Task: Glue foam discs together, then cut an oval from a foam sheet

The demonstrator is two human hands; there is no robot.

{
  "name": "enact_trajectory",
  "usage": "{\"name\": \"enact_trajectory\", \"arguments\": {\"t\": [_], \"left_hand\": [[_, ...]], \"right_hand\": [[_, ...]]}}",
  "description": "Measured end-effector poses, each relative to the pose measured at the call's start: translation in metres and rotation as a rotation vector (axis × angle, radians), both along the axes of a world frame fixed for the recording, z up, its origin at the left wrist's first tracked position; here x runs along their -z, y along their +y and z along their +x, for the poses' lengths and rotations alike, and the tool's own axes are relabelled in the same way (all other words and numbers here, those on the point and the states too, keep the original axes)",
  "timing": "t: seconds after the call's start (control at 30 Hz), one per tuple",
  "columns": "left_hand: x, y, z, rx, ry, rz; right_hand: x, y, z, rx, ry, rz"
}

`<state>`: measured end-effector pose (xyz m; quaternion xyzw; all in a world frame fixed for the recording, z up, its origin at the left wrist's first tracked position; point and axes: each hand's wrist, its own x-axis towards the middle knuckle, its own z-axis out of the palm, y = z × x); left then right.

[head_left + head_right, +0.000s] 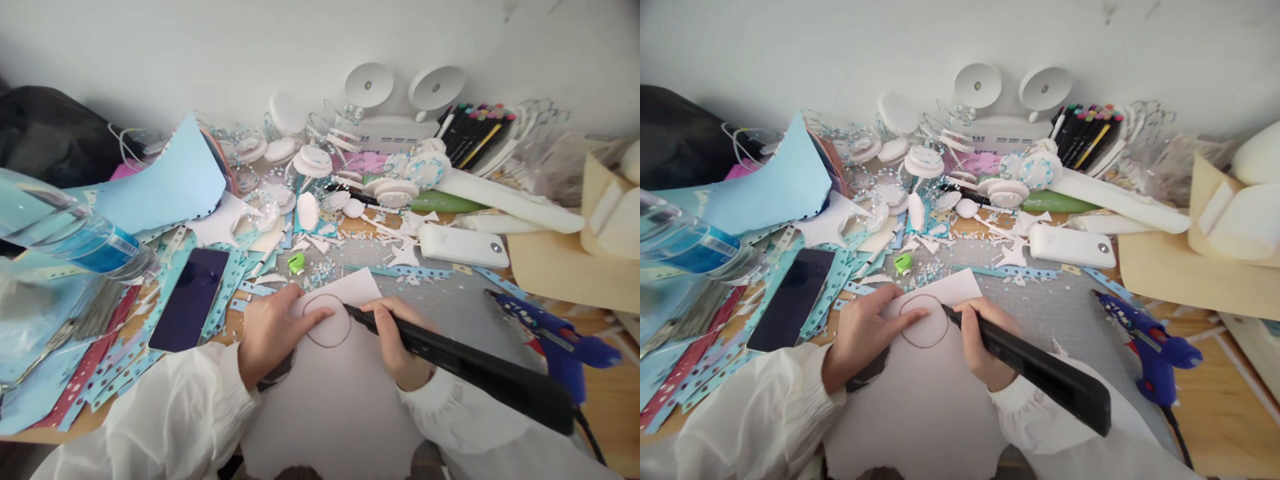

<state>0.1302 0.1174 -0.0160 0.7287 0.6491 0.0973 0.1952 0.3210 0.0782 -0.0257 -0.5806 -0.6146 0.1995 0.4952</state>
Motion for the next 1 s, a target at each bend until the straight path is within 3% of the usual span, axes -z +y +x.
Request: {"name": "enact_trajectory", "arguments": {"t": [0.1, 0.2, 0.3, 0.43, 0.57, 0.77, 0.9, 1.0], "left_hand": [[0.001, 0.002, -0.001, 0.011, 0.023, 0.002], [0.001, 0.004, -0.001, 0.042, 0.016, -0.019], [-0.005, 0.007, -0.003, 0.148, -0.046, -0.003], [-0.019, 0.011, -0.009, 0.370, -0.152, -0.061], [-0.031, 0.015, -0.012, 0.505, -0.302, -0.200], [-0.028, 0.010, -0.003, 0.340, -0.539, -0.429], [-0.015, -0.005, 0.004, 0.128, -0.744, -0.412], [-0.007, -0.014, 0.004, 0.102, -0.845, -0.459]], "right_hand": [[0.002, 0.000, 0.002, 0.062, 0.053, 0.086], [0.008, 0.000, 0.012, 0.152, 0.078, 0.275], [0.014, -0.003, 0.026, 0.173, 0.087, 0.366], [0.007, -0.012, 0.036, 0.118, 0.156, 0.321], [-0.018, -0.017, 0.034, 0.081, 0.425, 0.154], [-0.041, -0.010, 0.019, -0.071, 0.533, 0.079], [-0.037, -0.004, 0.005, -0.152, 0.455, 0.020], [-0.026, 0.001, -0.005, -0.207, 0.477, -0.023]]}}
